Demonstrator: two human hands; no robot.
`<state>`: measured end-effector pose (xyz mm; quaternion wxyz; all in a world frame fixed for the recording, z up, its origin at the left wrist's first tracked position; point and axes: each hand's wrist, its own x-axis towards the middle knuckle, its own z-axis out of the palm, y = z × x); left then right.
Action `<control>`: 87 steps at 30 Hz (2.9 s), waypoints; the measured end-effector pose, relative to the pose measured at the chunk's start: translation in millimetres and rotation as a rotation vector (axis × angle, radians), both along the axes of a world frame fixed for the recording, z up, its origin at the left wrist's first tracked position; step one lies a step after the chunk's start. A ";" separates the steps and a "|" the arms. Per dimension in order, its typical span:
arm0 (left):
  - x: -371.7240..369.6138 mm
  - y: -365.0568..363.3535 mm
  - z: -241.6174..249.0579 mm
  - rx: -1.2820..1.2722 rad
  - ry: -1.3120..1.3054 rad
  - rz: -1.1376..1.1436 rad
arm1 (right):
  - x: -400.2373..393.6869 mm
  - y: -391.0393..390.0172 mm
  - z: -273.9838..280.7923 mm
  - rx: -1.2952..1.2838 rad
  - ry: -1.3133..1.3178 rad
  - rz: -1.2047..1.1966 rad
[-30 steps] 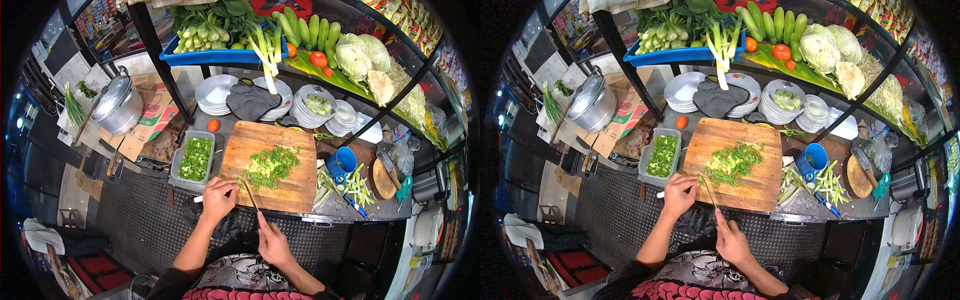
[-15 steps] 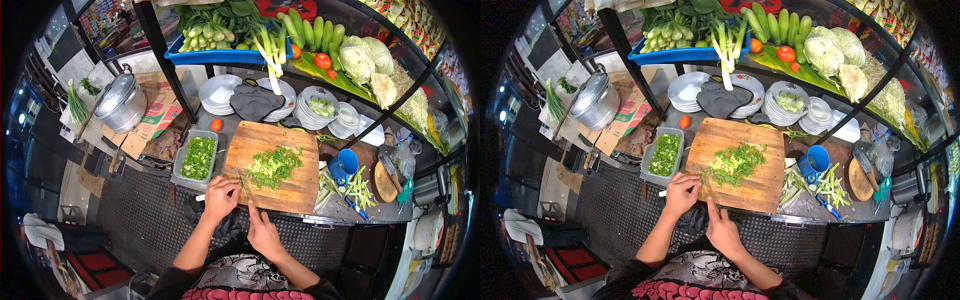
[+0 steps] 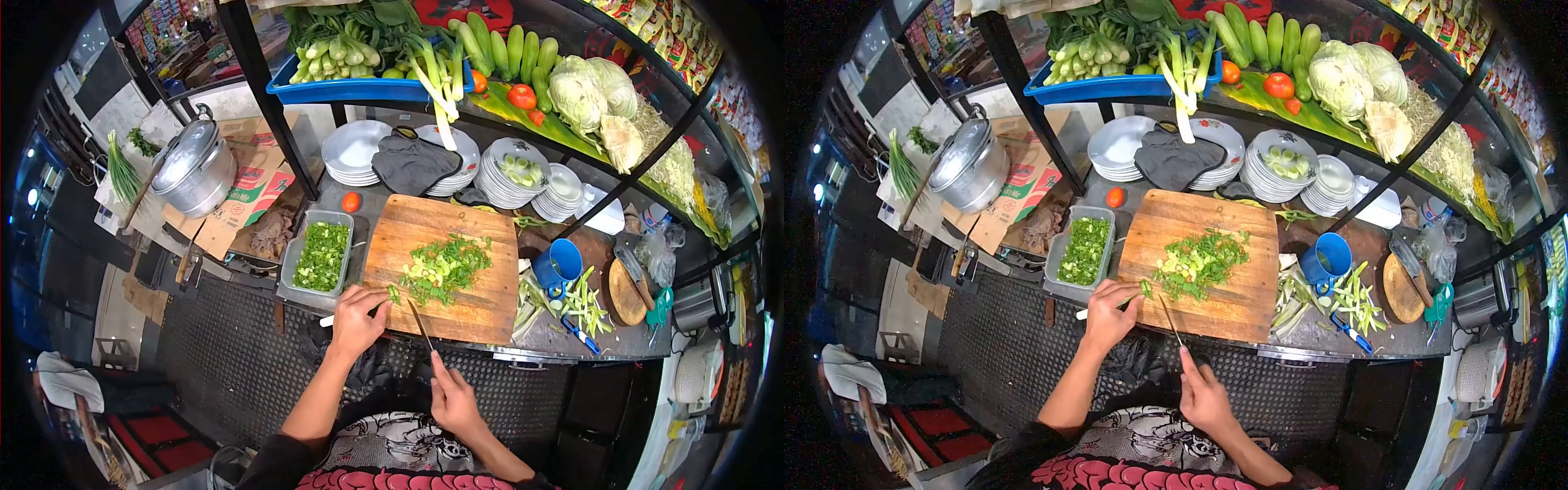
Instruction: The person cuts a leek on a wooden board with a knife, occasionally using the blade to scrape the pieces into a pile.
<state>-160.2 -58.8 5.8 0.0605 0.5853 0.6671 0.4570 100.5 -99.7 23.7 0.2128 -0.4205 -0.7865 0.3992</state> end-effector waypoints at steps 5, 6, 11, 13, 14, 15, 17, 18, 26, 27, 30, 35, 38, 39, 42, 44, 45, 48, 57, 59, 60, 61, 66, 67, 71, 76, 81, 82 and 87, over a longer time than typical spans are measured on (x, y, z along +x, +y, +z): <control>-0.8 -0.5 3.8 0.008 0.021 -0.012 | -24.9 5.5 -22.8 0.013 -0.010 0.046; -0.5 -0.5 3.8 0.006 0.018 -0.011 | -26.4 6.1 -22.6 0.007 -0.015 0.046; 0.3 0.7 5.4 -0.004 -0.002 0.003 | -28.2 11.2 -25.5 -0.004 -0.025 0.049; 0.7 1.4 4.9 0.003 -0.009 0.010 | -28.7 10.6 -27.9 0.010 -0.031 0.052; 1.2 2.0 4.9 0.001 -0.011 0.020 | -28.8 10.9 -28.9 0.018 -0.034 0.051; 2.1 2.2 5.2 -0.002 -0.013 0.028 | -29.2 11.2 -28.3 0.023 -0.043 0.053; 3.8 2.6 6.1 -0.016 -0.016 0.040 | -29.3 10.5 -26.2 0.032 -0.060 0.050; 4.8 2.5 7.3 -0.027 -0.018 0.047 | -29.6 10.2 -24.1 0.036 -0.068 0.047; 5.7 2.9 7.3 -0.046 -0.018 0.058 | -31.4 9.6 -20.1 0.049 -0.109 0.044; 5.8 2.9 7.0 -0.049 -0.017 0.060 | -31.4 10.3 -19.1 0.052 -0.105 0.050; 5.4 3.1 8.1 -0.052 -0.011 0.053 | -32.8 14.5 -14.8 0.063 -0.104 0.068; 2.9 3.0 4.0 -0.050 -0.014 0.036 | -43.0 23.9 -13.4 0.081 -0.093 0.080; 2.4 3.1 3.4 -0.044 -0.019 0.038 | -46.3 25.0 -21.5 0.121 -0.062 0.069; 2.0 3.1 3.2 -0.038 -0.018 0.037 | -46.9 25.4 -21.7 0.129 -0.056 0.072; 2.8 2.6 3.3 -0.033 -0.025 0.042 | -46.1 25.6 -20.4 0.136 -0.063 0.078; 3.6 2.5 3.6 -0.034 -0.032 0.044 | -46.1 27.0 -15.7 0.125 -0.094 0.089; 3.7 2.7 3.5 -0.034 -0.036 0.045 | -46.6 27.0 -12.5 0.113 -0.102 0.085; 2.8 3.5 3.2 -0.031 -0.029 0.035 | -53.2 27.5 -3.2 0.098 -0.134 0.073; 2.7 2.3 3.5 -0.028 -0.023 0.033 | -73.1 33.9 3.5 0.159 -0.224 0.056; 1.4 3.1 3.7 -0.021 -0.022 0.020 | -51.6 23.1 11.9 0.121 -0.211 0.068; 0.6 3.0 3.5 -0.018 -0.030 0.012 | -38.9 17.1 11.1 0.124 -0.197 0.062; 0.1 2.5 3.3 -0.016 -0.038 0.006 | -24.4 9.9 8.9 0.127 -0.184 0.059; -2.8 0.6 4.8 -0.016 -0.050 0.006 | 12.9 6.7 15.7 -0.065 -0.029 0.035; -1.9 0.5 4.7 -0.010 -0.041 0.002 | 8.7 9.1 15.6 -0.050 -0.035 0.030; -2.0 -0.5 4.0 0.009 -0.014 -0.003 | -22.1 21.1 7.3 0.004 -0.023 0.071; -0.6 1.7 4.6 -0.005 -0.034 0.008 | -39.0 30.0 -8.8 0.017 -0.070 0.128; 1.0 3.6 4.5 0.004 -0.028 0.020 | -40.8 28.4 -6.8 0.041 -0.079 0.109; 1.6 3.8 4.4 0.002 -0.029 0.023 | -41.8 27.6 -5.9 0.038 -0.097 0.108; 3.5 5.3 5.7 -0.012 -0.033 0.033 | -56.7 24.6 -3.2 0.076 -0.177 0.082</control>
